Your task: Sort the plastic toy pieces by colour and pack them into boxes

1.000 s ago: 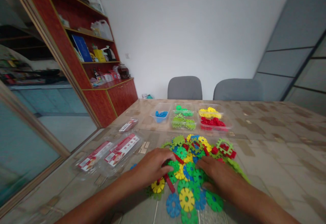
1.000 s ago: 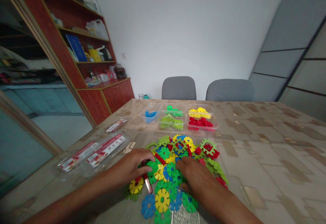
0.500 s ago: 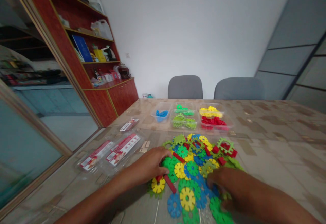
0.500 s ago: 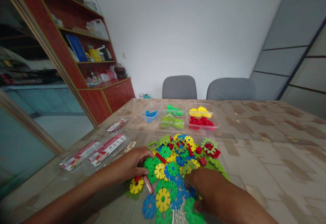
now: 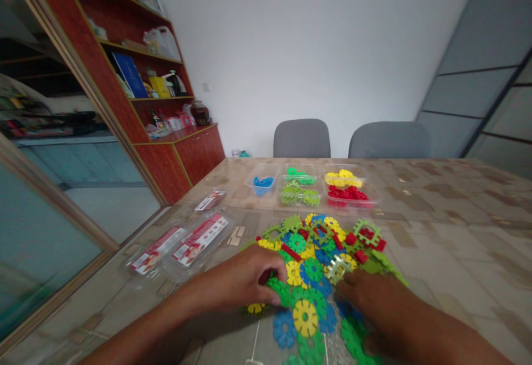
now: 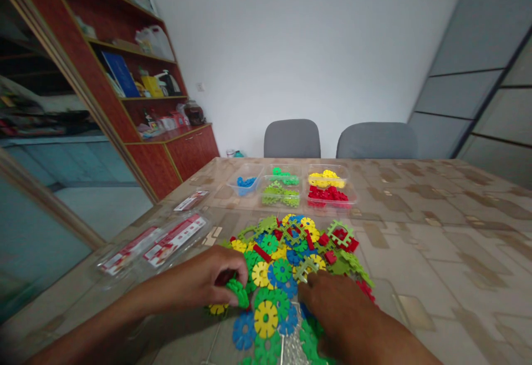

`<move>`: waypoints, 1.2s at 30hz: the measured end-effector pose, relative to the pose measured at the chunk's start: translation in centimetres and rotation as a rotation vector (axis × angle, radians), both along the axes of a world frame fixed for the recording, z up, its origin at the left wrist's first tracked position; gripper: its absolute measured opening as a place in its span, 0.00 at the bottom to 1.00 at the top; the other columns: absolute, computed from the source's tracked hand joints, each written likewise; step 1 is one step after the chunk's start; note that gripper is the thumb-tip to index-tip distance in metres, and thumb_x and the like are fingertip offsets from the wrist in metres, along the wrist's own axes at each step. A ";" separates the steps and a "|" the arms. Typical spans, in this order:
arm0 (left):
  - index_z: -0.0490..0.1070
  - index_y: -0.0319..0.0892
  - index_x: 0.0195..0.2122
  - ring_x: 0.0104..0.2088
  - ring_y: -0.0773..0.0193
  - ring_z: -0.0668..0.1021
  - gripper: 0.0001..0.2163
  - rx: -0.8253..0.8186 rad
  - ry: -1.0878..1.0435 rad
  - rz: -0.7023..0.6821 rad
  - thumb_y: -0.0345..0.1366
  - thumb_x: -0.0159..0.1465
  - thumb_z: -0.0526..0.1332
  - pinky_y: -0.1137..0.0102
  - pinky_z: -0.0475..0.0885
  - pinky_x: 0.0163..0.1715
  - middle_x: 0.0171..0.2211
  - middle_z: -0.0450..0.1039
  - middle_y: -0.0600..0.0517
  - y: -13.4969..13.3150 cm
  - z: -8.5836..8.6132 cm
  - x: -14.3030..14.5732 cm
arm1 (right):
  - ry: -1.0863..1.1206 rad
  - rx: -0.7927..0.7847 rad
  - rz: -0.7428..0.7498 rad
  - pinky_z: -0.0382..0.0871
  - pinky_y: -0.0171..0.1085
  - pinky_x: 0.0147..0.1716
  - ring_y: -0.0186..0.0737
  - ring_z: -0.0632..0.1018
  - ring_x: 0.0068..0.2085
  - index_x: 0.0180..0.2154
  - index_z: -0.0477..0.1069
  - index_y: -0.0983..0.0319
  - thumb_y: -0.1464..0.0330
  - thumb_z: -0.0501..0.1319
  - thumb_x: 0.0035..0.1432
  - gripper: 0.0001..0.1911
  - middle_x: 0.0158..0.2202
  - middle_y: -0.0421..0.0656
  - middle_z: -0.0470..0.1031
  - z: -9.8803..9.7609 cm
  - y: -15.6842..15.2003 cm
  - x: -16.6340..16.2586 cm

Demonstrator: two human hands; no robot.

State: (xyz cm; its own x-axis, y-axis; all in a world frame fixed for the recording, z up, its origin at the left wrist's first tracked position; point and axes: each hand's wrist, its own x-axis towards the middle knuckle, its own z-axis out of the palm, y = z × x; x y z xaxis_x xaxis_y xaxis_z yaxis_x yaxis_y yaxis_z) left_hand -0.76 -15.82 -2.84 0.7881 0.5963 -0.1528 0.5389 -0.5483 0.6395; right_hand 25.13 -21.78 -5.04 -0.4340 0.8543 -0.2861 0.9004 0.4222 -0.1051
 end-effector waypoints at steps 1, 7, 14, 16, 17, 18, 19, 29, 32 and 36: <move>0.74 0.44 0.38 0.30 0.67 0.71 0.09 -0.053 0.006 -0.078 0.30 0.55 0.68 0.74 0.62 0.28 0.31 0.71 0.56 -0.7 0.4 0.3 | -0.023 -0.022 0.006 0.73 0.48 0.33 0.57 0.78 0.39 0.39 0.74 0.60 0.80 0.69 0.34 0.25 0.40 0.50 0.76 0.1 0.0 -0.1; 0.73 0.45 0.44 0.33 0.64 0.75 0.18 -0.087 0.094 -0.336 0.20 0.55 0.64 0.74 0.65 0.29 0.34 0.75 0.55 -4.7 -0.6 2.3 | -0.078 -0.065 0.009 0.73 0.48 0.34 0.59 0.78 0.41 0.40 0.75 0.62 0.79 0.69 0.35 0.25 0.43 0.53 0.76 0.2 0.2 -0.4; 0.70 0.46 0.45 0.44 0.60 0.76 0.12 0.002 0.168 -0.284 0.26 0.61 0.61 0.71 0.66 0.38 0.45 0.73 0.51 -5.6 -1.4 2.2 | -0.081 -0.116 -0.059 0.73 0.53 0.38 0.63 0.79 0.41 0.46 0.75 0.63 0.80 0.70 0.37 0.29 0.41 0.55 0.79 0.5 -0.5 -0.8; 0.69 0.46 0.44 0.45 0.60 0.74 0.12 0.017 0.195 -0.248 0.26 0.61 0.62 0.72 0.65 0.39 0.46 0.71 0.52 -5.6 -1.0 2.1 | -0.075 -0.138 -0.051 0.74 0.54 0.39 0.64 0.79 0.42 0.46 0.75 0.65 0.80 0.71 0.39 0.28 0.41 0.56 0.79 0.7 -0.6 -1.1; 0.68 0.46 0.44 0.44 0.60 0.74 0.12 0.019 0.205 -0.241 0.26 0.61 0.63 0.72 0.64 0.39 0.46 0.71 0.52 -5.7 -0.8 2.1 | -0.072 -0.147 -0.037 0.74 0.54 0.40 0.64 0.79 0.43 0.46 0.75 0.65 0.80 0.71 0.38 0.28 0.42 0.56 0.78 0.9 -0.6 -1.2; 0.67 0.46 0.43 0.44 0.60 0.74 0.12 0.023 0.212 -0.239 0.26 0.60 0.63 0.72 0.64 0.38 0.45 0.71 0.52 -5.7 -0.6 2.1 | -0.072 -0.151 -0.018 0.74 0.55 0.41 0.64 0.78 0.44 0.46 0.75 0.66 0.79 0.71 0.38 0.28 0.43 0.56 0.78 1.1 -0.7 -1.3; 0.67 0.46 0.43 0.43 0.61 0.74 0.12 0.024 0.215 -0.241 0.26 0.60 0.63 0.73 0.64 0.38 0.45 0.71 0.53 -5.8 -0.4 2.1 | -0.080 -0.158 -0.007 0.74 0.55 0.42 0.63 0.78 0.44 0.47 0.75 0.66 0.79 0.72 0.37 0.30 0.44 0.56 0.77 1.4 -0.7 -1.3; 0.68 0.50 0.44 0.37 0.61 0.76 0.14 0.028 0.248 -0.264 0.27 0.59 0.64 0.72 0.60 0.27 0.39 0.75 0.54 -5.4 -0.7 1.6 | -0.115 -0.162 -0.047 0.73 0.56 0.39 0.67 0.79 0.42 0.50 0.73 0.64 0.79 0.66 0.41 0.30 0.42 0.60 0.78 0.5 -1.0 -1.4; 0.69 0.50 0.48 0.40 0.58 0.77 0.17 0.028 0.244 -0.260 0.27 0.59 0.64 0.70 0.64 0.31 0.41 0.76 0.52 -5.2 -0.7 1.5 | -0.010 -0.124 -0.084 0.73 0.47 0.35 0.60 0.80 0.39 0.45 0.75 0.60 0.78 0.65 0.37 0.28 0.39 0.54 0.80 -0.6 -1.1 -1.0; 0.70 0.49 0.48 0.43 0.54 0.76 0.17 -0.013 0.198 -0.172 0.32 0.58 0.67 0.67 0.67 0.38 0.44 0.75 0.51 -4.9 -0.9 1.4 | 0.190 -0.052 -0.039 0.69 0.40 0.28 0.53 0.80 0.32 0.40 0.76 0.57 0.76 0.64 0.34 0.25 0.34 0.49 0.81 -1.9 -0.9 -0.2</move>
